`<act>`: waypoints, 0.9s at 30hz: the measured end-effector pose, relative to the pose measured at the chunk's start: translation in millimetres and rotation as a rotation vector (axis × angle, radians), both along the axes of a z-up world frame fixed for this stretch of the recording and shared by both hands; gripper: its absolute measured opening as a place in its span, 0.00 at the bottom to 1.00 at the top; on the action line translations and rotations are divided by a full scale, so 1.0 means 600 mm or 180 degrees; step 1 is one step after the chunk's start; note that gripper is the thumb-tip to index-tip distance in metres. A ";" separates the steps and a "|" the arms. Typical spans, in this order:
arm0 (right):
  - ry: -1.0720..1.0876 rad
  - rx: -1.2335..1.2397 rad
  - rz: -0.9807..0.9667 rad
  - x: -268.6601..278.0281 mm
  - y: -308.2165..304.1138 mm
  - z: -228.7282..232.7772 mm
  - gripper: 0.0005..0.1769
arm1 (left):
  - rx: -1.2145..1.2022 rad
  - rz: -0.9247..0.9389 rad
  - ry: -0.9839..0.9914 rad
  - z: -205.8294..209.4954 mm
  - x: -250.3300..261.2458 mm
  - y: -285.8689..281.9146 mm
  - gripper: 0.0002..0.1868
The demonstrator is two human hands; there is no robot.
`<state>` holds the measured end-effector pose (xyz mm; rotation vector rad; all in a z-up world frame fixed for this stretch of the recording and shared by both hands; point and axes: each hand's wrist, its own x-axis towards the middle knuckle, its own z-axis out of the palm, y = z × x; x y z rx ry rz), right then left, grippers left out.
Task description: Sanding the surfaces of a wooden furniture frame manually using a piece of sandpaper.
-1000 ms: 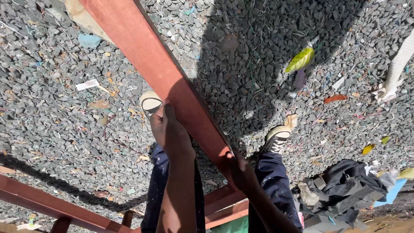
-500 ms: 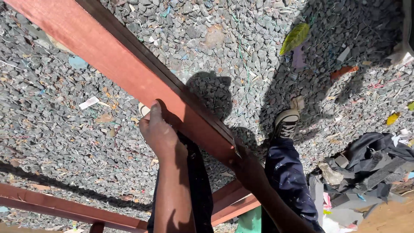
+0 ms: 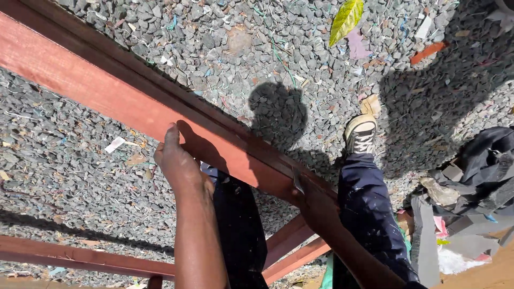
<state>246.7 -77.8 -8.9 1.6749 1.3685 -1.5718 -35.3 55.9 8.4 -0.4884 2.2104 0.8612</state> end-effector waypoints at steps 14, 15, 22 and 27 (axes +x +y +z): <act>0.1391 0.1148 -0.0123 -0.183 0.127 -0.024 0.30 | 0.0742 -0.1414 0.1209 -0.011 0.039 -0.009 0.23; 0.1593 0.1328 -0.0312 -0.133 0.104 -0.031 0.26 | 0.0982 -0.1358 0.1111 -0.006 0.047 0.001 0.17; -0.0061 -0.0019 -0.0776 0.139 -0.045 -0.146 0.29 | 0.0474 -0.1092 0.0068 0.005 0.072 0.025 0.09; 0.0319 -0.0540 -0.1176 0.047 0.013 -0.175 0.33 | 0.0364 -0.0976 -0.0016 -0.002 0.064 0.013 0.06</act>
